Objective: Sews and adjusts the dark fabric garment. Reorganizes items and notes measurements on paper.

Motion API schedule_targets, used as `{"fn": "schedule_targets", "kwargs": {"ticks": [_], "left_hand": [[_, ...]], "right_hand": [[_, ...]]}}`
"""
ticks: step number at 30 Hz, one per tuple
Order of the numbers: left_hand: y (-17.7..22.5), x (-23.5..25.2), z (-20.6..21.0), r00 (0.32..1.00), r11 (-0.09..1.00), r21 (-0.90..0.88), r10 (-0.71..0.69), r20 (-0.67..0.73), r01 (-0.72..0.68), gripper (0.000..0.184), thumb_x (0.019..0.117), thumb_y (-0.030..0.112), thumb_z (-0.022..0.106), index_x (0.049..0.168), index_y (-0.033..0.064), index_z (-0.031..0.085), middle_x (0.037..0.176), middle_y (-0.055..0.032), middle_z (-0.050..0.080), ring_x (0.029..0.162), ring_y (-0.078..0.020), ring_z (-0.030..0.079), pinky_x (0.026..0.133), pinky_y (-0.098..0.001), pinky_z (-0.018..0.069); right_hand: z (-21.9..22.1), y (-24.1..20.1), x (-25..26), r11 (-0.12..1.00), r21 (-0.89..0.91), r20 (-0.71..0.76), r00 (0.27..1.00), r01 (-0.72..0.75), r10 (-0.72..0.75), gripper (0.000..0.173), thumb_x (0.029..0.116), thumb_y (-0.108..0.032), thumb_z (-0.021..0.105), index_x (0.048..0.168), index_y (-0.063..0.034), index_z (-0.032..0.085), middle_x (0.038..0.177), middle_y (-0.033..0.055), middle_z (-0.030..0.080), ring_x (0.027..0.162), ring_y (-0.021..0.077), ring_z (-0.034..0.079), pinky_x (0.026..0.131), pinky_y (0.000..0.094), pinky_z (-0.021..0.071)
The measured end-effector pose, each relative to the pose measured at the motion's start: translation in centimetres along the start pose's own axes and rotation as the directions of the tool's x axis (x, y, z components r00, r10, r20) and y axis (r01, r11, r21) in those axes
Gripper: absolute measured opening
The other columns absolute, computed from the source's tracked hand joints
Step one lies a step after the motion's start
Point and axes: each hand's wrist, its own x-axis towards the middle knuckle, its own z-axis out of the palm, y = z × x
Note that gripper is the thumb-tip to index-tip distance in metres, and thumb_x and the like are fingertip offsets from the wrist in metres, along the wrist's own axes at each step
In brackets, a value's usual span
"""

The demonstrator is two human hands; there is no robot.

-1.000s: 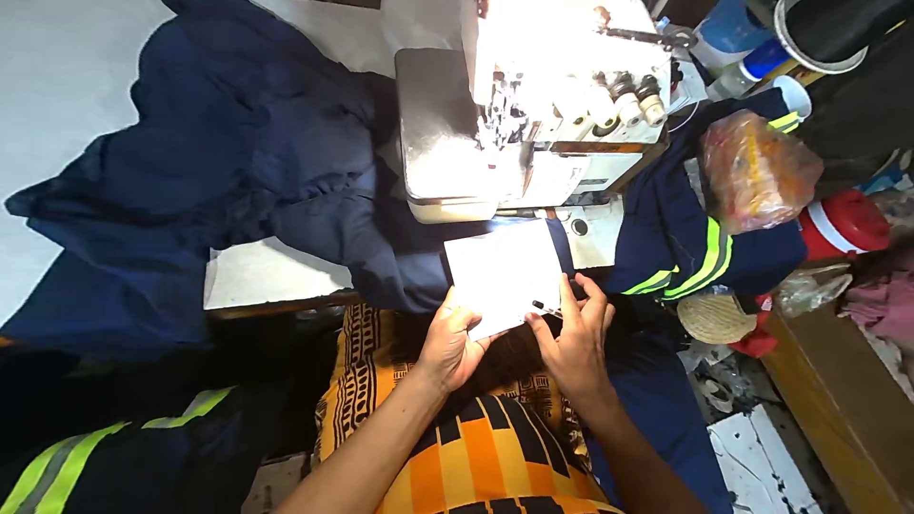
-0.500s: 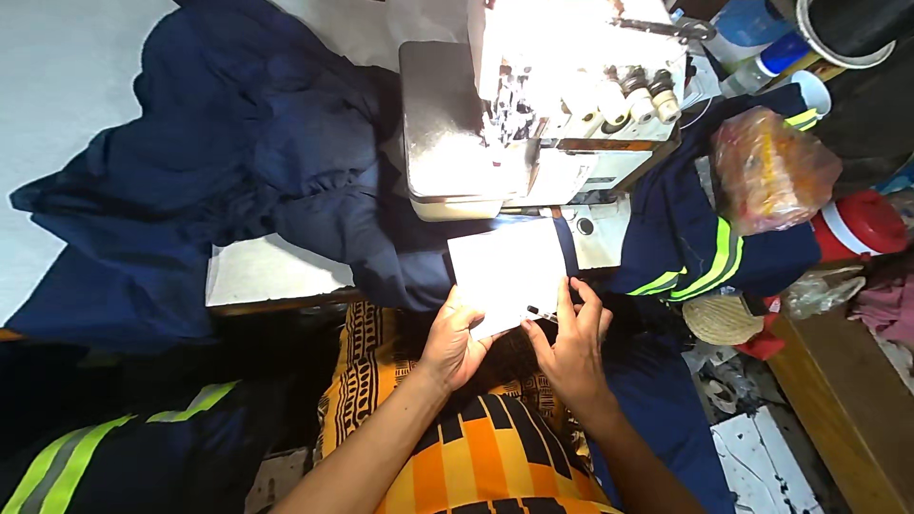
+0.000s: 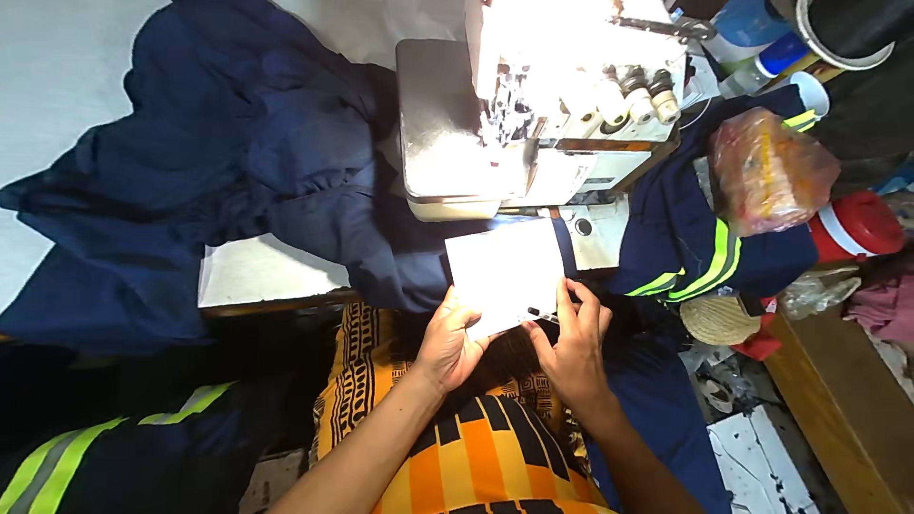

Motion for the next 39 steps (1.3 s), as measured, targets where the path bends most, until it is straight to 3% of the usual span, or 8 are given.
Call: {"fn": "schedule_targets", "kwargs": {"ticks": [10, 31, 39], "left_hand": [[0.00, -0.08, 0.12, 1.000, 1.000, 0.010, 0.012, -0.004, -0.012, 0.045, 0.1001, -0.012, 0.029, 0.139, 0.0100, 0.037, 0.123, -0.0182, 0.062, 0.109, -0.0335, 0.069, 0.088, -0.0538, 0.0600], [0.16, -0.14, 0.06, 1.000, 1.000, 0.007, -0.008, 0.001, 0.008, 0.053, 0.1007, -0.011, 0.030, 0.149, 0.0120, 0.030, 0.129, -0.0207, 0.060, 0.113, -0.0360, 0.067, 0.090, -0.0556, 0.0590], [-0.10, -0.18, -0.12, 1.000, 1.000, -0.006, 0.002, 0.013, -0.001, 0.047, 0.1024, -0.011, 0.034, 0.143, 0.0117, 0.034, 0.123, -0.0181, 0.062, 0.108, -0.0342, 0.069, 0.089, -0.0542, 0.0594]], "right_hand": [[-0.04, 0.07, 0.07, 1.000, 0.003, -0.003, 1.000, 0.010, -0.010, 0.070, 0.0882, -0.045, 0.071, 0.137, 0.0045, 0.062, 0.139, 0.0261, 0.056, 0.110, 0.0414, 0.057, 0.090, 0.0537, 0.0490], [-0.55, 0.37, 0.01, 0.999, 0.026, 0.021, 1.000, -0.022, 0.022, 0.070, 0.0888, -0.044, 0.070, 0.141, 0.0022, 0.060, 0.139, 0.0247, 0.056, 0.114, 0.0427, 0.055, 0.093, 0.0547, 0.0483], [-0.70, -0.07, -0.04, 0.998, 0.056, 0.028, 1.000, 0.013, -0.014, 0.073, 0.0844, -0.044, 0.074, 0.140, 0.0011, 0.061, 0.142, 0.0271, 0.052, 0.112, 0.0409, 0.056, 0.092, 0.0535, 0.0482]]}}
